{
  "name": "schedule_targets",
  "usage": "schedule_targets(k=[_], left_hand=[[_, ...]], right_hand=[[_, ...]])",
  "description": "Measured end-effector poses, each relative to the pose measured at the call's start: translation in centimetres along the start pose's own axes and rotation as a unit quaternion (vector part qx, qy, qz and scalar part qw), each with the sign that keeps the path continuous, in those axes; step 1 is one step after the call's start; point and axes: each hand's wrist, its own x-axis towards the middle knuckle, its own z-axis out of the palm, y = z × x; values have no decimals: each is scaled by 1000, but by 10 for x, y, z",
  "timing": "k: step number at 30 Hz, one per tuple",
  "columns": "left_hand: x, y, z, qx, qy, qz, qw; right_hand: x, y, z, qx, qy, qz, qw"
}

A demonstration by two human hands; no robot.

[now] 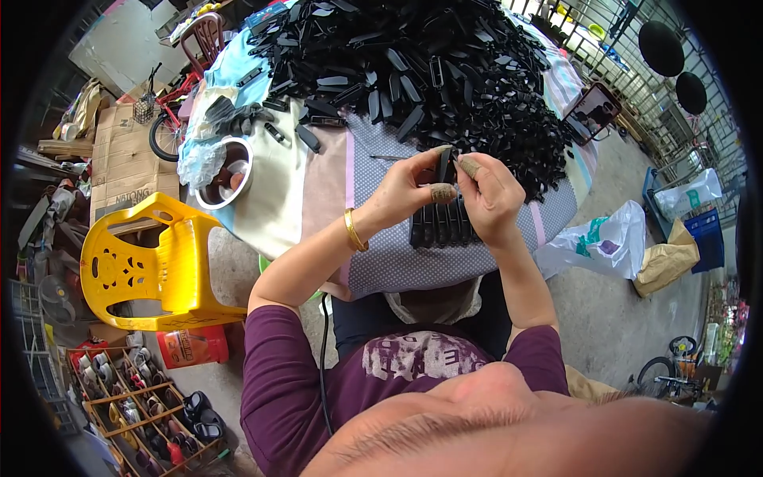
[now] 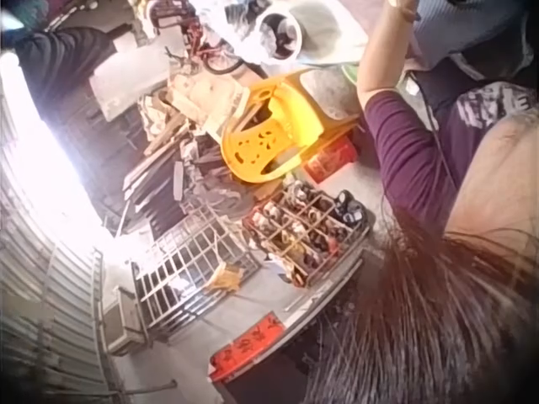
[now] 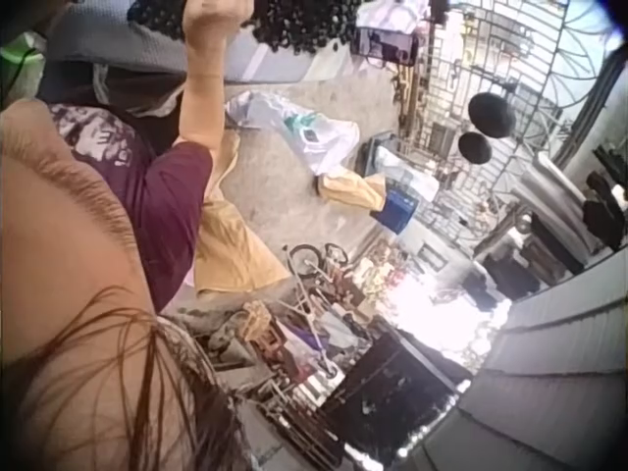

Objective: Assembling small black plastic hardware components using a manual tool and organizing them into a tray.

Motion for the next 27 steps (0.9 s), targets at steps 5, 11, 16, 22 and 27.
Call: schedule_targets(k=[5,11,16,22,27], left_hand=[[-4,1,0,-38,7,-13,999],[-8,1,-1,-29,29,-6,999],[-10,3,11,-12,56,5,998],[-9,-14,19,36,-2,102,994],[8,8,-22,367,78,30,927]], right_hand=[[4,-5,-3,-45,-35,-50,997],[8,-12,-13,-79,-143,-59,985],[4,-10,-17,-60,-188,-37,980],[-16,-29,-31,31,-98,149,983],[-27,-7,-85,-101,-144,290,941]])
